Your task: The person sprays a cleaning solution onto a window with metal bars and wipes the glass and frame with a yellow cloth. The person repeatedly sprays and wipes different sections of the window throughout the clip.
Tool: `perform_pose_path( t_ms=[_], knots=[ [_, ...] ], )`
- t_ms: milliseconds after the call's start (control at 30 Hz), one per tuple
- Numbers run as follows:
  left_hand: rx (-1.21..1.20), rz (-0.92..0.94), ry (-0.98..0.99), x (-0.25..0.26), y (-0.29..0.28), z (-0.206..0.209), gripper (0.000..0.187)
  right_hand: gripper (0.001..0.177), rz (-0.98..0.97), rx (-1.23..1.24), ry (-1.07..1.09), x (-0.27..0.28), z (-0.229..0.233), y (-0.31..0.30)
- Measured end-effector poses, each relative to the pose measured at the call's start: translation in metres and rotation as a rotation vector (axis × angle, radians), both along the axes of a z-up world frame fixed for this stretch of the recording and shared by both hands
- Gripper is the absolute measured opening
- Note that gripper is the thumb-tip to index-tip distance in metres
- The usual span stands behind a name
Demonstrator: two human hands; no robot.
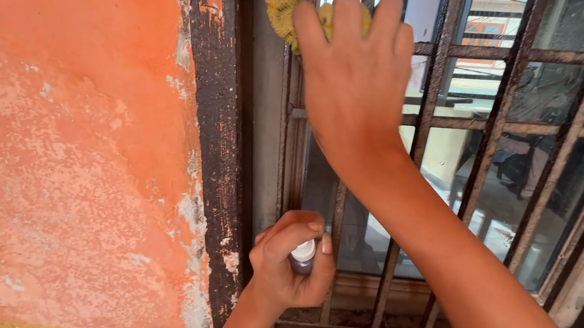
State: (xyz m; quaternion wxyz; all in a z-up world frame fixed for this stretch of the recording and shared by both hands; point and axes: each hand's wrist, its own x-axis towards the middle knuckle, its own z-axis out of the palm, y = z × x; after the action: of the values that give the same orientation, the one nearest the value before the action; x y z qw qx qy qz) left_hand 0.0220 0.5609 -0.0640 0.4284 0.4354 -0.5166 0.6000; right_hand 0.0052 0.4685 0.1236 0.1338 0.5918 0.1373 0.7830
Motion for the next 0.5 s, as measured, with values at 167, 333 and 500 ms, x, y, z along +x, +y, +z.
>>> perform_pose_path(
  t_ms=[167,333,500],
  knots=[
    [-0.028,-0.008,0.019,-0.001,-0.004,0.0,0.036,0.029,-0.141,0.054,0.302,0.006,0.017,0.002],
    [-0.071,0.05,0.021,-0.005,-0.004,0.001,0.037,0.029,-0.098,0.148,0.382,0.003,0.017,0.014],
    [-0.067,0.123,0.016,-0.005,-0.005,0.0,0.037,0.033,0.188,0.142,0.083,0.004,-0.019,0.014]
  ],
)
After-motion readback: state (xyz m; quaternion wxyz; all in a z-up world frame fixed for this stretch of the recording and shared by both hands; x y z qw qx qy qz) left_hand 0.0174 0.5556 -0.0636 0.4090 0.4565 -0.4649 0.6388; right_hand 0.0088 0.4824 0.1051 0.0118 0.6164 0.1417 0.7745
